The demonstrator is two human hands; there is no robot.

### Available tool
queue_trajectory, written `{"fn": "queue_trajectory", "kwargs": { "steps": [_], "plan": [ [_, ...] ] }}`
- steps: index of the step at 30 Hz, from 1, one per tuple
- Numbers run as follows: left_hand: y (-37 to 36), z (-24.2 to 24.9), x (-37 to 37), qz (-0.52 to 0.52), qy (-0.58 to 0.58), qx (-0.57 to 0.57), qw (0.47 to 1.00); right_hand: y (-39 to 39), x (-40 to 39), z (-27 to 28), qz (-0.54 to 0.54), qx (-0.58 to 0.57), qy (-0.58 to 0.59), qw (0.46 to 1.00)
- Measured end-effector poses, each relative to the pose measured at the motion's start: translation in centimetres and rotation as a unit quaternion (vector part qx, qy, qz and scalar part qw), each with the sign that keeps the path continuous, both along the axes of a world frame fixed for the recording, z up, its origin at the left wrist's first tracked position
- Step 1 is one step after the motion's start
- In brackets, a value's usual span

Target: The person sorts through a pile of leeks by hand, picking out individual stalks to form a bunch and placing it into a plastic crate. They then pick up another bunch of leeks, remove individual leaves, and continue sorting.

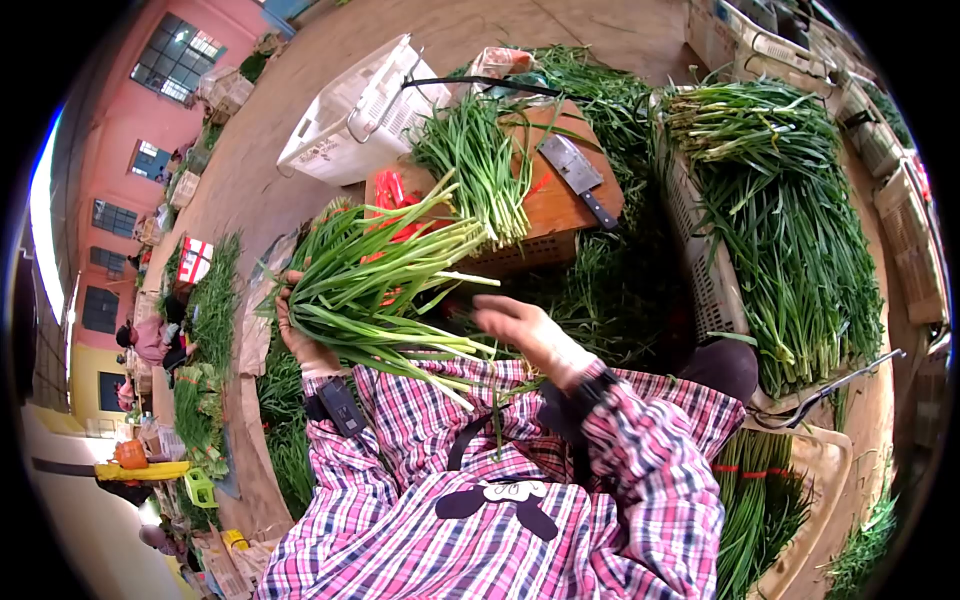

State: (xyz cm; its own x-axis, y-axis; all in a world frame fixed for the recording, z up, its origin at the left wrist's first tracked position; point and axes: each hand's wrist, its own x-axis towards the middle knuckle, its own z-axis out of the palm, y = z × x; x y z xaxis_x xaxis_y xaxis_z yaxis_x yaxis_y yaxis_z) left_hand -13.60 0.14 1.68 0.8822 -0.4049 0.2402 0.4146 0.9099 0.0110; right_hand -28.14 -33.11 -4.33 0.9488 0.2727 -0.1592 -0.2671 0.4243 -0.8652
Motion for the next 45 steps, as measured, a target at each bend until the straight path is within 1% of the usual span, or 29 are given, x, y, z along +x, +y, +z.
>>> {"fn": "queue_trajectory", "kwargs": {
  "steps": [1,3,5,7,9,11,12,13,15,17,18,19,21,22,23,25,26,27,28,29,30,33,35,37,39,40,41,44,45],
  "plan": [
    [-0.3,0.1,0.2,0.009,0.013,0.01,1.0,2.1,1.2,-1.1,-0.035,0.117,0.005,0.993],
    [-1.4,1.1,0.1,0.048,0.024,0.059,0.997,4.4,3.3,-0.8,-0.029,0.288,0.078,0.954],
    [-2.9,2.7,-0.3,0.111,0.019,0.154,0.982,4.6,2.7,1.9,0.0,0.429,0.035,0.903],
    [-1.9,2.8,1.0,0.064,0.028,0.104,0.992,3.1,1.4,3.5,-0.046,0.35,0.095,0.931],
    [-0.9,3.3,2.3,0.035,0.058,0.064,0.996,1.4,0.6,1.8,0.001,0.395,0.003,0.919],
    [-0.4,3.6,2.6,0.013,0.089,0.027,0.996,-1.3,-1.8,1.9,-0.034,0.268,-0.048,0.962],
    [-0.3,3.9,2.7,0.001,0.104,0.008,0.995,-3.3,-1.9,2.1,0.011,0.139,-0.119,0.983],
    [-0.3,4.1,2.8,-0.011,0.12,-0.012,0.993,-4.9,-2.4,1.4,0.06,0.074,-0.108,0.99],
    [-0.4,3.9,3.1,-0.002,0.098,-0.001,0.995,-8.2,-4.0,2.6,0.107,-0.027,0.025,0.994],
    [-0.6,3.8,3.4,0.067,0.057,0.086,0.992,-9.8,-5.0,4.0,0.116,-0.178,0.089,0.973],
    [-0.8,3.6,3.3,0.103,0.043,0.125,0.986,-9.6,-5.3,5.7,0.127,-0.357,0.12,0.917],
    [-1.0,3.6,3.1,0.196,0.031,0.23,0.953,-10.5,-6.4,2.1,0.091,-0.557,-0.158,0.81],
    [-1.2,3.4,3.1,0.17,0.052,0.215,0.96,-9.1,-5.7,3.2,0.015,-0.733,-0.295,0.612],
    [-1.4,3.3,3.2,0.157,0.062,0.206,0.964,-8.1,-5.6,3.4,-0.029,-0.603,-0.279,0.746],
    [-1.7,3.1,3.1,0.141,0.062,0.185,0.971,-6.2,-5.1,5.3,-0.059,-0.506,-0.231,0.829],
    [-2.4,2.7,2.6,0.11,0.062,0.143,0.982,-3.4,-3.6,7.0,-0.056,-0.435,-0.194,0.878],
    [-3.2,2.9,2.0,0.088,0.059,0.109,0.988,-1.7,-2.6,5.7,-0.087,-0.331,-0.168,0.924],
    [-3.7,2.5,1.7,0.14,0.033,0.172,0.974,-0.2,-2.1,6.5,-0.094,-0.197,-0.1,0.971],
    [-4.0,2.4,1.5,0.127,0.053,0.149,0.979,1.0,-1.4,6.0,-0.087,-0.103,-0.049,0.99],
    [-4.2,2.2,1.2,0.115,0.072,0.127,0.983,2.0,-0.7,5.3,-0.075,-0.008,0.004,0.997],
    [-4.7,2.4,0.6,0.13,0.108,0.118,0.978,2.7,-0.3,5.8,-0.102,-0.021,0.014,0.994],
    [-4.5,1.4,0.4,0.177,0.092,0.142,0.97,4.2,0.3,4.5,-0.213,0.012,0.025,0.977],
    [-3.9,0.9,0.5,0.172,0.119,0.129,0.969,3.9,0.3,3.8,-0.198,0.015,0.007,0.98],
    [-3.4,-0.1,0.5,0.185,0.135,0.134,0.964,3.3,0.1,3.1,-0.184,0.175,0.037,0.966],
    [-2.8,-0.7,0.6,0.146,0.122,0.093,0.977,2.3,-0.7,4.6,-0.17,0.267,0.035,0.948],
    [-2.5,-0.9,0.8,0.146,0.132,0.095,0.976,1.7,-0.9,4.1,-0.154,0.312,0.0,0.937],
    [-2.2,-1.0,0.9,0.185,0.131,0.138,0.964,1.0,-1.1,3.6,-0.137,0.357,-0.036,0.923],
    [-1.5,-1.1,1.5,0.286,0.151,0.248,0.913,-2.4,-3.4,4.4,-0.132,0.277,-0.031,0.951],
    [-0.3,-1.7,1.9,0.257,0.136,0.228,0.929,-3.7,-4.1,3.9,-0.134,0.251,-0.034,0.958]
  ]
}}
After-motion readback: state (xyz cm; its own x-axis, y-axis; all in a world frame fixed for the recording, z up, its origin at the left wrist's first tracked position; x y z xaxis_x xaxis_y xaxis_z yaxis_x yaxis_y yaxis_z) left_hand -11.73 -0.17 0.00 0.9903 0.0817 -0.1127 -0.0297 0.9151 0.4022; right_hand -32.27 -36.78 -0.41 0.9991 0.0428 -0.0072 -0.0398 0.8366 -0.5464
